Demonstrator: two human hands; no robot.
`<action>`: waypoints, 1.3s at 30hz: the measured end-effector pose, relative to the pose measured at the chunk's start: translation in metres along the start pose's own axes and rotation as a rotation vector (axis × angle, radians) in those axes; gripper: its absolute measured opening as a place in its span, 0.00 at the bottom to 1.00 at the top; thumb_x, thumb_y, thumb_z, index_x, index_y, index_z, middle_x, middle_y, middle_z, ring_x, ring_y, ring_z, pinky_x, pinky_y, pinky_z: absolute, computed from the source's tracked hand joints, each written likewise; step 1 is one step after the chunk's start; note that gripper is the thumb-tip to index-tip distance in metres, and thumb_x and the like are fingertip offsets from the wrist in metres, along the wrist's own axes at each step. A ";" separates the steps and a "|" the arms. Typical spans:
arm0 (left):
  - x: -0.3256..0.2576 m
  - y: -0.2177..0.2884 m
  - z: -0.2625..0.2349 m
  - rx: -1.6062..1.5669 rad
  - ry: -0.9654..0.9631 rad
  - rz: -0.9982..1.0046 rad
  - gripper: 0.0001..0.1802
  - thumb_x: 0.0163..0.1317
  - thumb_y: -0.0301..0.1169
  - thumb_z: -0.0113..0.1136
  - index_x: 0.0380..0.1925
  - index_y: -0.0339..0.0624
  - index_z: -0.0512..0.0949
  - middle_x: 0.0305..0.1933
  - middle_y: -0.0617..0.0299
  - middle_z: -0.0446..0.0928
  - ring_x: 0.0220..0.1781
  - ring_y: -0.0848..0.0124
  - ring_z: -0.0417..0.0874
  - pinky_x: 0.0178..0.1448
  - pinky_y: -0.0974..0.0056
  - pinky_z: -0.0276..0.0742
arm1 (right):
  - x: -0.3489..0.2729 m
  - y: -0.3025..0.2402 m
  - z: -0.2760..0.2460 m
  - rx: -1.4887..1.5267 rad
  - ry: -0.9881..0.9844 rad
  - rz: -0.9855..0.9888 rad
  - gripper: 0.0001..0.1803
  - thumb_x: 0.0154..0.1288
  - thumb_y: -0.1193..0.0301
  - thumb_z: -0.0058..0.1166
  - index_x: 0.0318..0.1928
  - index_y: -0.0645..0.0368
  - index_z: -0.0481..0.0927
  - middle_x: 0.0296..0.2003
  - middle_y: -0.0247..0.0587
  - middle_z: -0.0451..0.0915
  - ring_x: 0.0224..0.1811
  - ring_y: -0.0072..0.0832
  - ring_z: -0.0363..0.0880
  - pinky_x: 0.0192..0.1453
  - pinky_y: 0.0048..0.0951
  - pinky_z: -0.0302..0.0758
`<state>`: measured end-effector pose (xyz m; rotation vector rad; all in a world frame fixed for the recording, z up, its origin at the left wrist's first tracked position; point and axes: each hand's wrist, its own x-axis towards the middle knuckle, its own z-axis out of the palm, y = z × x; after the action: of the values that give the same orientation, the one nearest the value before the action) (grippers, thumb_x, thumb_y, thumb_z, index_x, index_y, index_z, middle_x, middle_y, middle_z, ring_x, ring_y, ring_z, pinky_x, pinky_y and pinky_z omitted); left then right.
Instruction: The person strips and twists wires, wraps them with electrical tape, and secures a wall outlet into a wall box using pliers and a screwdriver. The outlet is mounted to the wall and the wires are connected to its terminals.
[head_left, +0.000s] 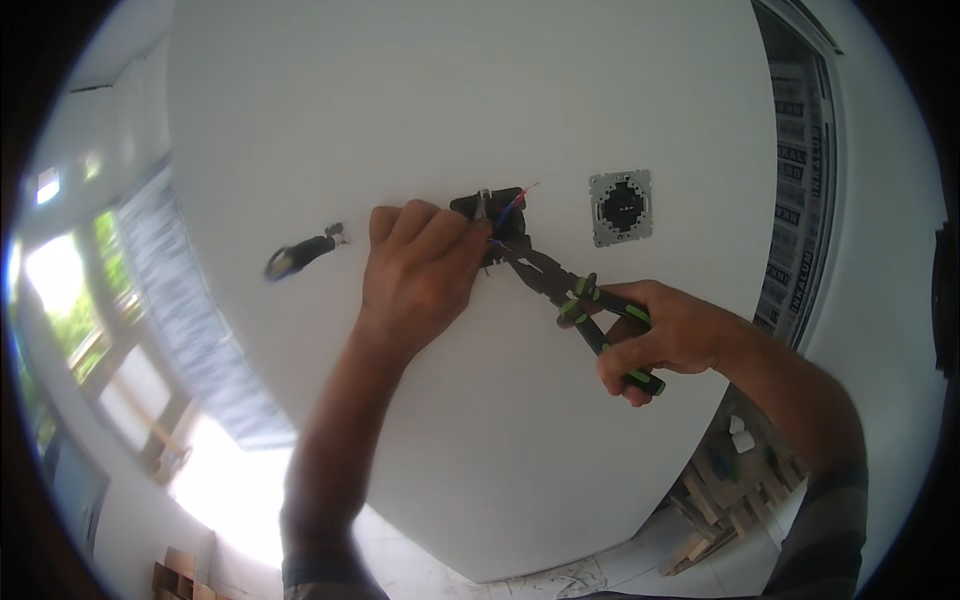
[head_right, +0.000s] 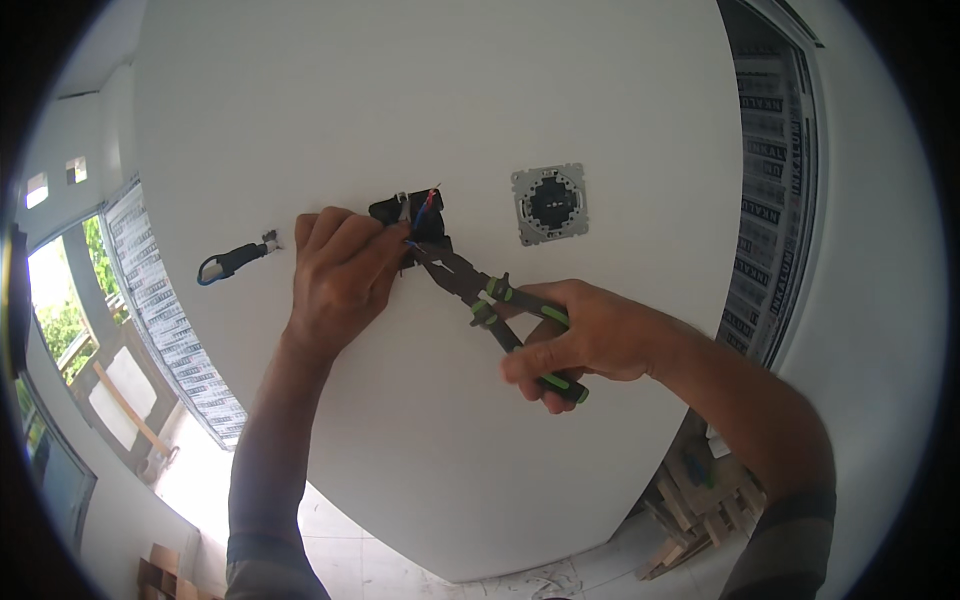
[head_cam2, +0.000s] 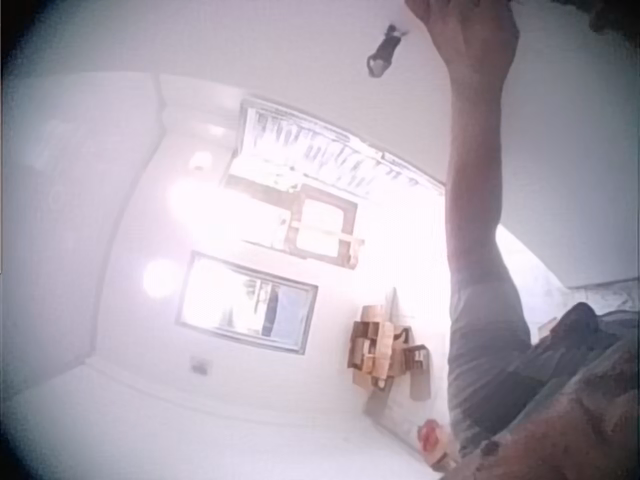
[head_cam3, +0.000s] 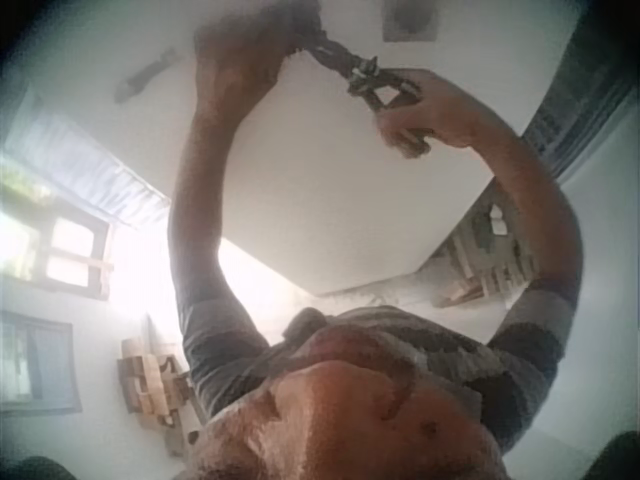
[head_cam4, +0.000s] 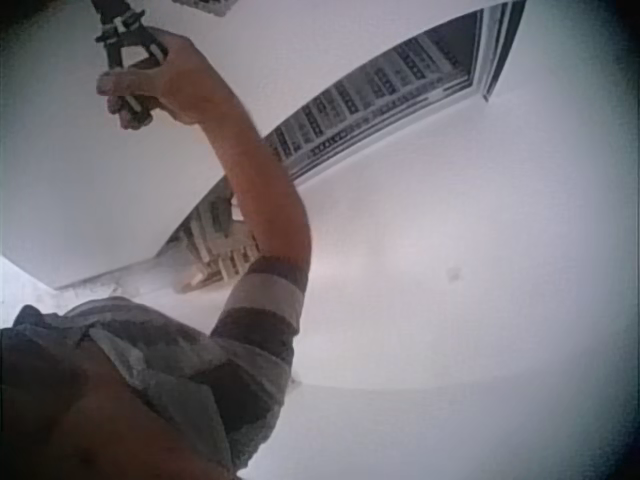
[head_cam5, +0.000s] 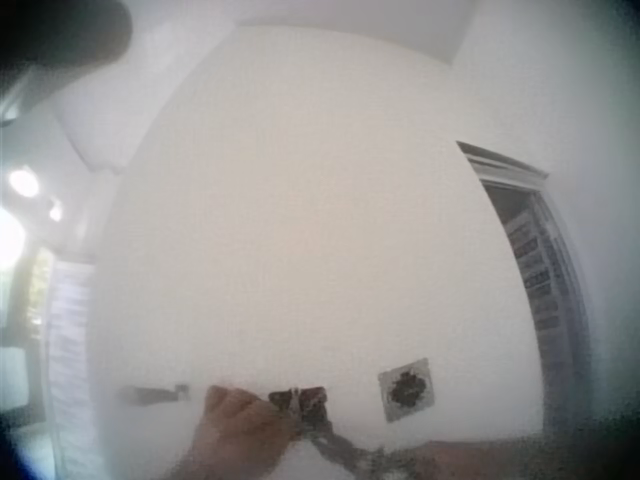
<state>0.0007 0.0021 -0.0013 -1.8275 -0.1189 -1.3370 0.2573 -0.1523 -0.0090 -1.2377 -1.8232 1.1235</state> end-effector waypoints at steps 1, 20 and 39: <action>0.000 0.000 0.001 -0.006 0.001 0.002 0.16 0.48 0.20 0.80 0.38 0.42 0.89 0.33 0.70 0.77 0.38 0.68 0.78 0.46 0.58 0.65 | -0.001 -0.004 0.002 -0.093 0.026 -0.006 0.30 0.68 0.63 0.71 0.62 0.68 0.73 0.33 0.46 0.85 0.30 0.26 0.86 0.34 0.30 0.81; -0.002 -0.002 0.002 0.018 0.014 0.022 0.15 0.49 0.20 0.79 0.39 0.42 0.89 0.32 0.69 0.76 0.37 0.68 0.78 0.46 0.58 0.65 | 0.001 0.007 -0.006 -0.153 0.071 -0.021 0.23 0.76 0.63 0.59 0.61 0.67 0.76 0.34 0.43 0.82 0.35 0.33 0.84 0.36 0.35 0.81; 0.001 -0.001 -0.003 -0.009 0.010 0.025 0.15 0.49 0.21 0.80 0.39 0.42 0.90 0.33 0.69 0.77 0.37 0.68 0.78 0.46 0.58 0.66 | 0.008 -0.003 -0.037 0.079 -0.146 0.000 0.29 0.78 0.64 0.55 0.67 0.78 0.72 0.48 0.63 0.87 0.45 0.44 0.92 0.35 0.38 0.91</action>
<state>-0.0020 0.0008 0.0002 -1.8239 -0.0854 -1.3310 0.2853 -0.1348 0.0101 -1.1364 -1.8649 1.3032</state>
